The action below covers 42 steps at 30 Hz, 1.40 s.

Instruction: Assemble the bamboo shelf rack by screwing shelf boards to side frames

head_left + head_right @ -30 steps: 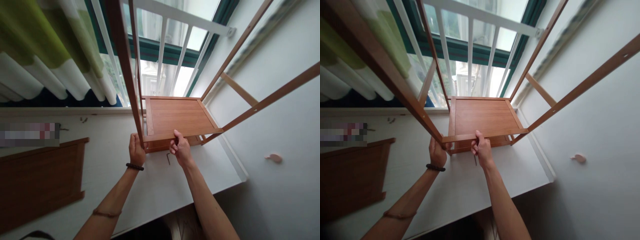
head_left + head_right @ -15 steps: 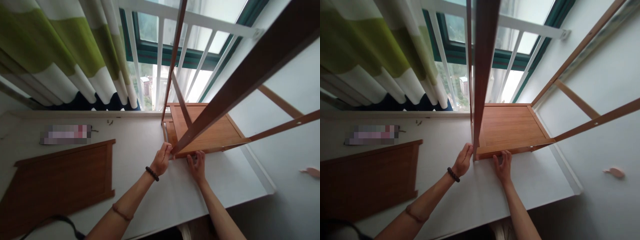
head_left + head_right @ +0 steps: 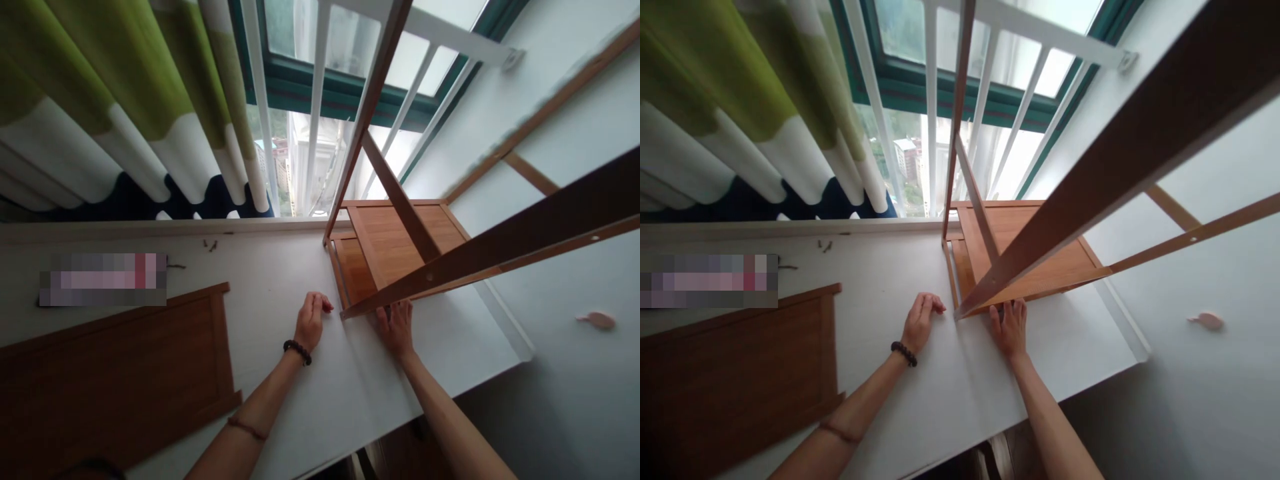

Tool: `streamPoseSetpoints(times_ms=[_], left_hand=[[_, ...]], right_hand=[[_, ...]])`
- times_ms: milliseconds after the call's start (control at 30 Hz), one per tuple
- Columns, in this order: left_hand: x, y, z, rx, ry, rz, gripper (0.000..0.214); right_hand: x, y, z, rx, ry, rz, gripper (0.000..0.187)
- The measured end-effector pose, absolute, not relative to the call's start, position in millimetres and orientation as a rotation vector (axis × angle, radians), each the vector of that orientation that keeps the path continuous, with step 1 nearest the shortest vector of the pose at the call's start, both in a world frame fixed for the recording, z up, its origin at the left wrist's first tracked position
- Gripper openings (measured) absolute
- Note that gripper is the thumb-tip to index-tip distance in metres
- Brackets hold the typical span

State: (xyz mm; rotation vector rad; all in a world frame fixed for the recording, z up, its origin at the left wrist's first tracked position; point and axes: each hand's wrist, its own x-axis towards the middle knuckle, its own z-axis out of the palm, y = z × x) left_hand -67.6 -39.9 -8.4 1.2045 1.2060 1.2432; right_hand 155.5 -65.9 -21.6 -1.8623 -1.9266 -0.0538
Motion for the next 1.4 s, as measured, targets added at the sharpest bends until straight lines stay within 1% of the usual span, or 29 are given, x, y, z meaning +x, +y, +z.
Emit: streamPoseSetpoints(times_ms=[367,633,767,1033,1200,1400], left_hand=[[-80.6,-46.9,-0.8,1.288,1.117,1.064,0.031],[-84.2,-47.2,-0.5,1.326,1.087,1.027,0.031],[-81.7,-46.6,-4.3,1.314,1.143,1.026,0.028],[-74.4,-40.7,-3.4,1.317,1.193,1.044,0.025],[-71.2,-43.6,-5.7,1.365,1.208,1.005,0.025],[-74.9,-45.6,-7.6,1.444,1.23,0.982,0.023]], right_hand=[[157.8,-72.5,-30.9,-1.887,-1.96,-0.059,0.037],[160.4,-77.8,-41.0,-1.897,-2.008,-0.109,0.038],[164.2,-78.0,-44.5,-1.916,-2.044,-0.113,0.038],[168.4,-75.9,-42.8,-1.888,-2.137,-0.096,0.037],[163.0,-76.2,-39.5,-1.945,-2.038,-0.085,0.036],[150.7,-72.3,-23.5,-1.986,-1.956,-0.075,0.037]])
